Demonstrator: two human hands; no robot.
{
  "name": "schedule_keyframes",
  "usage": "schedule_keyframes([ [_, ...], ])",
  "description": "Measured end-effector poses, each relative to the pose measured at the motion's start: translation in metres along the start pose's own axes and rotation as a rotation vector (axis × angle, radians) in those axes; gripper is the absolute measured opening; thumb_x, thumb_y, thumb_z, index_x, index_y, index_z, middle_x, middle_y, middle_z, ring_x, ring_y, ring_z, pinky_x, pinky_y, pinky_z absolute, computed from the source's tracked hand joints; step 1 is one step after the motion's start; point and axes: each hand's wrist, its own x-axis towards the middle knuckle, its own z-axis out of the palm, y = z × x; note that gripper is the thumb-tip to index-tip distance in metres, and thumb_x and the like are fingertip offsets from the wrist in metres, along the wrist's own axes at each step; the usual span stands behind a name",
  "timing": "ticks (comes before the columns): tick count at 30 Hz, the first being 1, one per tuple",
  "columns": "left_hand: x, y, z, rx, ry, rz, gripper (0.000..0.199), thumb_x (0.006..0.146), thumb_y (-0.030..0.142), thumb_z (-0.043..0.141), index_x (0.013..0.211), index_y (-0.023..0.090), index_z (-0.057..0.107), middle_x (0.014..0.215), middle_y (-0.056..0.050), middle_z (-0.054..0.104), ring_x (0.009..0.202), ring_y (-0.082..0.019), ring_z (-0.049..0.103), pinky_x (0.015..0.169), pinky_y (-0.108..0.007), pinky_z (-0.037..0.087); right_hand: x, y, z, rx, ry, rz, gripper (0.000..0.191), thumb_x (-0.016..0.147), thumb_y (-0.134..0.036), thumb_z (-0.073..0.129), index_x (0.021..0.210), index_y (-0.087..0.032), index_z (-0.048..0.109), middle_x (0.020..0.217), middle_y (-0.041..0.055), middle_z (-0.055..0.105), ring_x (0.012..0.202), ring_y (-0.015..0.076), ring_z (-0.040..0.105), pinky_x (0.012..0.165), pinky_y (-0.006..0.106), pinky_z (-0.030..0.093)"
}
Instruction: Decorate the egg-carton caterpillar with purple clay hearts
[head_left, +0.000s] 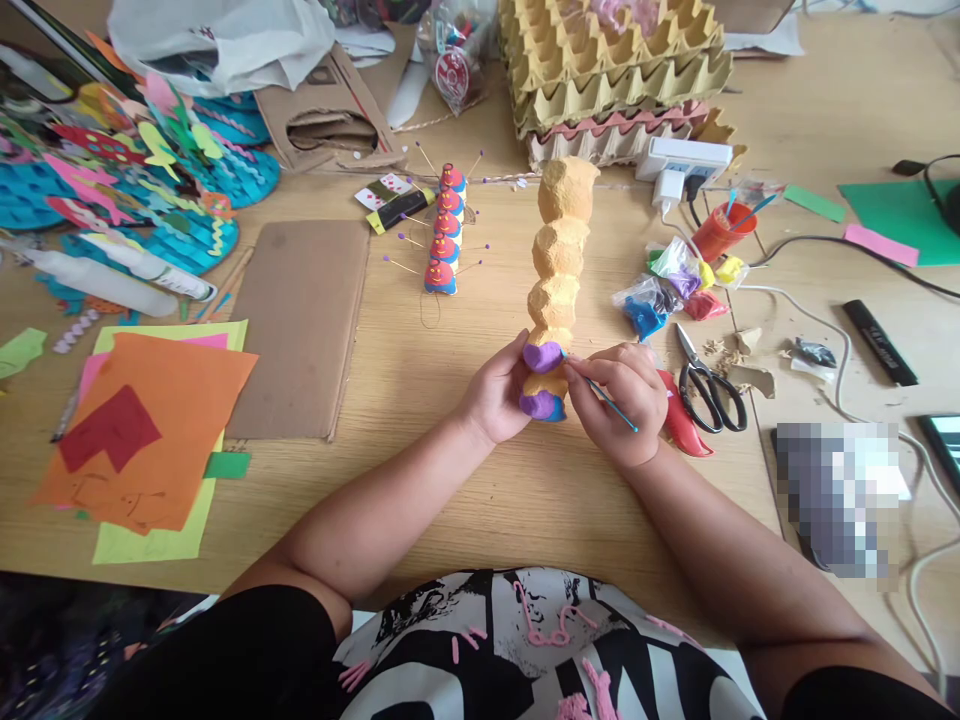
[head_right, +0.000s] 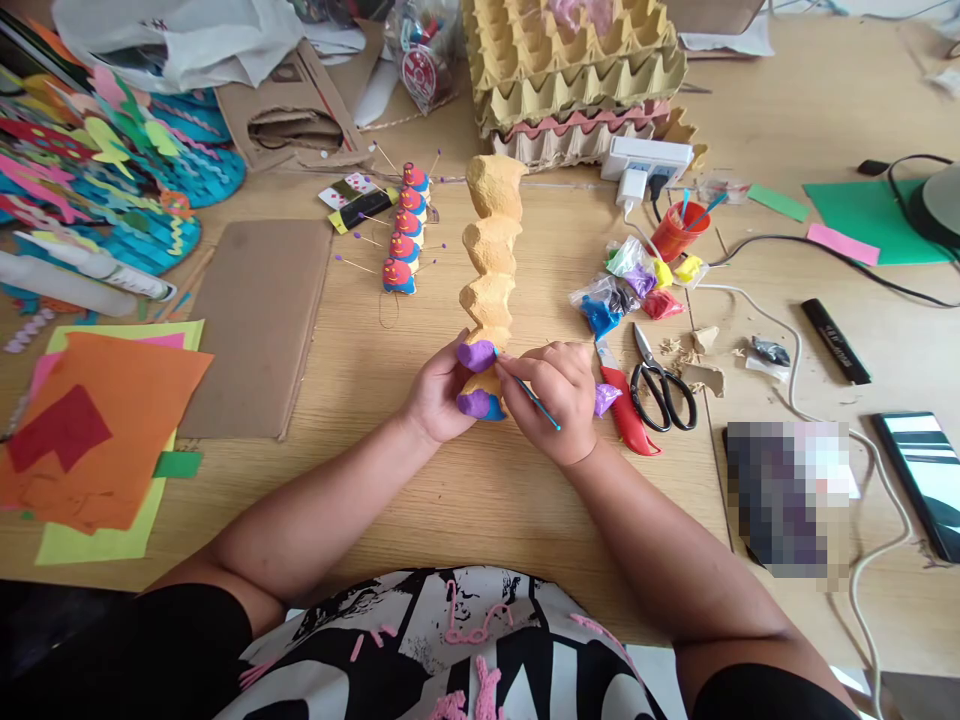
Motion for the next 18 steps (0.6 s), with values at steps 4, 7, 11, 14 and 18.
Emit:
schedule_keyframes([
  [4, 0.0003, 0.0006, -0.0006, 0.003, 0.001, -0.011, 0.041, 0.114, 0.041, 0.052, 0.092, 0.016, 0.076, 0.085, -0.004, 0.081, 0.076, -0.014, 0.078, 0.074, -0.025, 0.064, 0.0015, -0.0016, 0.0011, 0.036, -0.009, 0.026, 0.012, 0.098, -0.013, 0.076, 0.101, -0.024, 0.073, 0.079, 0.0002, 0.077, 0.066, 0.0177, 0.07, 0.065, 0.037, 0.048],
  [7, 0.0015, -0.0001, -0.0015, -0.013, -0.008, 0.003, 0.042, 0.115, 0.039, 0.049, 0.094, 0.016, 0.077, 0.086, -0.004, 0.081, 0.077, -0.014, 0.078, 0.075, -0.025, 0.064, 0.001, -0.0013, 0.002, 0.051, -0.001, 0.048, 0.012, 0.098, -0.014, 0.076, 0.101, -0.025, 0.073, 0.079, 0.0002, 0.077, 0.066, 0.0183, 0.071, 0.064, 0.037, 0.049],
  [11, 0.0013, -0.0008, -0.0011, -0.024, 0.004, 0.025, 0.031, 0.112, 0.038, 0.058, 0.096, 0.018, 0.077, 0.09, -0.004, 0.082, 0.081, -0.014, 0.079, 0.079, -0.025, 0.065, -0.0005, 0.0002, 0.002, 0.057, 0.044, 0.048, 0.014, 0.097, -0.012, 0.079, 0.103, -0.024, 0.074, 0.079, 0.0001, 0.076, 0.066, 0.0178, 0.069, 0.065, 0.037, 0.049],
  [14, -0.0003, -0.0004, 0.0004, -0.023, 0.009, 0.011, 0.037, 0.113, 0.037, 0.054, 0.094, 0.016, 0.077, 0.089, -0.004, 0.082, 0.079, -0.014, 0.079, 0.076, -0.026, 0.064, -0.0005, 0.0009, 0.0002, 0.042, 0.02, 0.008, 0.015, 0.097, -0.011, 0.079, 0.105, -0.023, 0.075, 0.081, 0.0001, 0.077, 0.066, 0.0181, 0.069, 0.066, 0.039, 0.047],
  [18, -0.0014, 0.0009, 0.0015, -0.024, 0.014, -0.002, 0.044, 0.116, 0.035, 0.047, 0.09, 0.015, 0.076, 0.083, -0.004, 0.079, 0.073, -0.014, 0.077, 0.071, -0.026, 0.063, 0.0008, 0.0025, -0.0035, 0.006, -0.073, -0.079, 0.015, 0.097, -0.011, 0.078, 0.108, -0.022, 0.075, 0.084, 0.0021, 0.078, 0.066, 0.0199, 0.068, 0.067, 0.041, 0.045],
])
